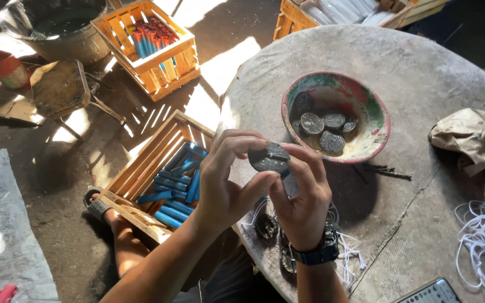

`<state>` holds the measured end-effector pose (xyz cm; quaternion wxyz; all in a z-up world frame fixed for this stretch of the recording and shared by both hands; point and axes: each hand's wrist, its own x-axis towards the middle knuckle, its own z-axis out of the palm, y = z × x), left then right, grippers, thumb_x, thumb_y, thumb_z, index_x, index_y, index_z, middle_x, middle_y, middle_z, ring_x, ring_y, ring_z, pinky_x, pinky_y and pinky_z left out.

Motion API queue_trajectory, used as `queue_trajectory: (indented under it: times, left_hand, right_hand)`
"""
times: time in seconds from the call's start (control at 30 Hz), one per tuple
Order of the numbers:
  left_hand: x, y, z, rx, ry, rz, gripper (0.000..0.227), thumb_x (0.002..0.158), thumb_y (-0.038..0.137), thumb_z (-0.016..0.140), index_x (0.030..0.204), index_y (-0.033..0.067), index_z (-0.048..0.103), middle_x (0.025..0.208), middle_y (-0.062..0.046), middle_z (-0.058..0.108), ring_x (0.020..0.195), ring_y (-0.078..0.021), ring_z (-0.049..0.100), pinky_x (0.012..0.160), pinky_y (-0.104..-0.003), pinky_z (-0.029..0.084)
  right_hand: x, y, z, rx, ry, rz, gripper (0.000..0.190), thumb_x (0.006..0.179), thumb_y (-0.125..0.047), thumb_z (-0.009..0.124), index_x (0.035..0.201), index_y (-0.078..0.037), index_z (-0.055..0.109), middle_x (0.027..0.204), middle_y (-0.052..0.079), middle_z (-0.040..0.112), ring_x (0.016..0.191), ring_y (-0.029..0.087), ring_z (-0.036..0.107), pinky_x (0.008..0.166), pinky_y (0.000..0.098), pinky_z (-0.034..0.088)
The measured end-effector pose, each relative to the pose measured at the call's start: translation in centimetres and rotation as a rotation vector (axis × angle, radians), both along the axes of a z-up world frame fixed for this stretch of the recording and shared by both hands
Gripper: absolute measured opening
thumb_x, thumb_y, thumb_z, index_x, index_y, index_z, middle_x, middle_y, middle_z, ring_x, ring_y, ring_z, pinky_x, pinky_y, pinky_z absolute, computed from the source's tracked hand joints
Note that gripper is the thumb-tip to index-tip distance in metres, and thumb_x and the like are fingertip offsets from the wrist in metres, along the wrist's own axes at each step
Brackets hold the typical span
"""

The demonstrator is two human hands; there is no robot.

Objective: Assembling plastic tube components by threading a wick through the center and inserting a base plug.

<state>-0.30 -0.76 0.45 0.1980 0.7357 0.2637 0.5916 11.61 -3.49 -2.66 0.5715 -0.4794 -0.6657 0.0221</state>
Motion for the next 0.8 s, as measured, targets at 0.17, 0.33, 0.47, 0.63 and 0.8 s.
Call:
queue_trajectory:
  times: [0.17,0.33,0.47,0.63,0.8]
  left_hand:
    - [0.5,1.2,-0.8,0.017,-0.118,-0.008,0.028,0.077,0.023,0.061,0.094,0.0016,0.055,0.088,-0.012,0.060,0.076,-0.0216,0.058,0.064,-0.030,0.046]
    - [0.9,1.5,-1.7,0.003,-0.045,0.038,0.031,0.078,0.024,0.060,0.097,0.0010,0.053,0.094,-0.012,0.059,0.082,-0.0221,0.058,0.067,-0.030,0.045]
    - [1.1,1.6,-2.0,-0.022,-0.027,0.023,0.032,0.079,0.023,0.060,0.098,-0.0010,0.050,0.097,-0.015,0.057,0.084,-0.0230,0.058,0.068,-0.029,0.044]
    - [1.3,1.8,-2.5,-0.137,-0.047,-0.098,0.031,0.081,0.022,0.058,0.099,-0.0017,0.050,0.099,-0.016,0.056,0.087,-0.0221,0.058,0.070,-0.029,0.045]
    - [0.8,2.0,-2.2,-0.238,0.000,-0.125,0.034,0.077,0.023,0.062,0.100,0.0000,0.053,0.100,-0.016,0.058,0.087,-0.0224,0.058,0.074,-0.032,0.043]
  right_hand:
    - [0.1,0.2,-0.1,0.005,0.050,0.025,0.018,0.079,-0.020,0.058,0.090,-0.005,0.059,0.096,0.011,0.055,0.091,0.031,0.058,0.078,0.0396,0.047]
    - [0.4,0.4,-0.3,0.009,0.091,0.014,0.018,0.076,-0.021,0.062,0.087,-0.007,0.059,0.095,0.010,0.056,0.090,0.030,0.060,0.074,0.0365,0.049]
    - [0.5,0.6,0.1,0.016,0.190,0.056,0.026,0.074,-0.023,0.065,0.090,-0.003,0.058,0.095,0.012,0.058,0.090,0.031,0.060,0.073,0.0380,0.050]
    - [1.0,0.8,-1.0,-0.024,0.296,0.108,0.049,0.075,-0.028,0.065,0.111,-0.001,0.045,0.099,0.016,0.055,0.086,0.032,0.061,0.068,0.0359,0.053]
    - [1.0,1.1,-0.9,-0.028,0.261,0.111,0.053,0.078,-0.023,0.063,0.119,0.001,0.040,0.097,0.020,0.056,0.082,0.035,0.062,0.066,0.0398,0.054]
